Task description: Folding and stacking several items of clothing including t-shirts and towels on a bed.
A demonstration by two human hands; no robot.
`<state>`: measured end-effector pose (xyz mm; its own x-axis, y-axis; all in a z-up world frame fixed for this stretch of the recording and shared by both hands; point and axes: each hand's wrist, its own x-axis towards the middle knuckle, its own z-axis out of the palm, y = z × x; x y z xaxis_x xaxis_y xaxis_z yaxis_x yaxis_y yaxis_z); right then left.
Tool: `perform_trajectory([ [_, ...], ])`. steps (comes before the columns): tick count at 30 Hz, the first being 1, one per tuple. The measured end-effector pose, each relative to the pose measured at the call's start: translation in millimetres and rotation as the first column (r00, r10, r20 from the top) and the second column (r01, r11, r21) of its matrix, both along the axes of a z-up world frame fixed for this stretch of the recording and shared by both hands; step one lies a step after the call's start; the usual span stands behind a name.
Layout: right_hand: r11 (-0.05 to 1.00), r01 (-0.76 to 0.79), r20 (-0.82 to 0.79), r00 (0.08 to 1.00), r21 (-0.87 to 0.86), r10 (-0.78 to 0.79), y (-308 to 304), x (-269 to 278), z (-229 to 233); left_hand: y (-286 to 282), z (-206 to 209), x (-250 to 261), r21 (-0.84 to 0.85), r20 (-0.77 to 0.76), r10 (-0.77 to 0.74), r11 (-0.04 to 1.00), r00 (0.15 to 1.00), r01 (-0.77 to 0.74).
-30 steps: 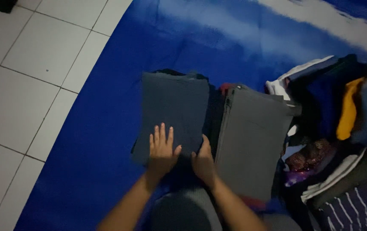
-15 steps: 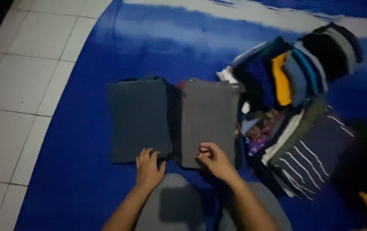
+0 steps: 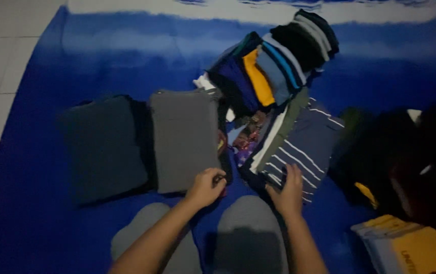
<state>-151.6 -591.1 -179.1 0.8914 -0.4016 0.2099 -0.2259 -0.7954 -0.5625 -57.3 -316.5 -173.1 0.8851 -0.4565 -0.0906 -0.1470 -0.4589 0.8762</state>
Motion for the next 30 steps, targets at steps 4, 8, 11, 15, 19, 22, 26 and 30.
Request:
perform_trajectory([
  [4, 0.995, 0.015, -0.152, 0.988, 0.099, 0.0, -10.1, -3.3, -8.0, -52.2, -14.1, -8.5, -0.091, 0.068, -0.056, 0.994, 0.996, 0.062],
  [8, 1.0, -0.008, -0.032, 0.999, 0.014, 0.008, -23.4, -8.9, -48.0, -98.3, -45.6, -9.8, -0.153, -0.073, -0.094, 0.985, 0.993, 0.082],
  [11, 1.0, -0.009, 0.043, 0.999, 0.03, 0.008, -33.9, -13.9, -72.7, -129.8, -80.2, -7.8, -0.176, -0.157, -0.085, 0.983, 0.984, 0.056],
  [15, 0.957, 0.151, -0.013, 0.988, 0.247, -0.152, -39.4, -19.5, -79.6, -173.9, -146.1, -1.4, -0.232, -0.383, -0.025, 0.97, 0.923, -0.071],
  [19, 0.959, 0.133, 0.136, 0.976, 0.251, -0.171, -51.5, -28.0, -68.8, -198.8, -99.8, 10.2, -0.249, -0.8, -0.09, 0.949, 0.593, -0.192],
  [22, 0.978, 0.072, 0.018, 0.997, 0.195, -0.077, -59.8, -27.5, -35.1, -216.3, -54.8, 17.8, -0.282, -0.862, -0.187, 0.949, 0.472, -0.139],
  [26, 0.99, -0.007, 0.175, 0.984, 0.142, -0.018, -71.7, -29.1, -26.2, -237.2, -0.5, 27.9, -0.344, -0.931, -0.297, 0.908, 0.213, -0.24],
  [30, 0.989, -0.033, 0.125, 0.992, 0.146, 0.014, -71.7, -33.8, -2.1, -271.3, -78.2, 37.4, -0.359, -0.904, -0.274, 0.903, 0.328, -0.236],
])
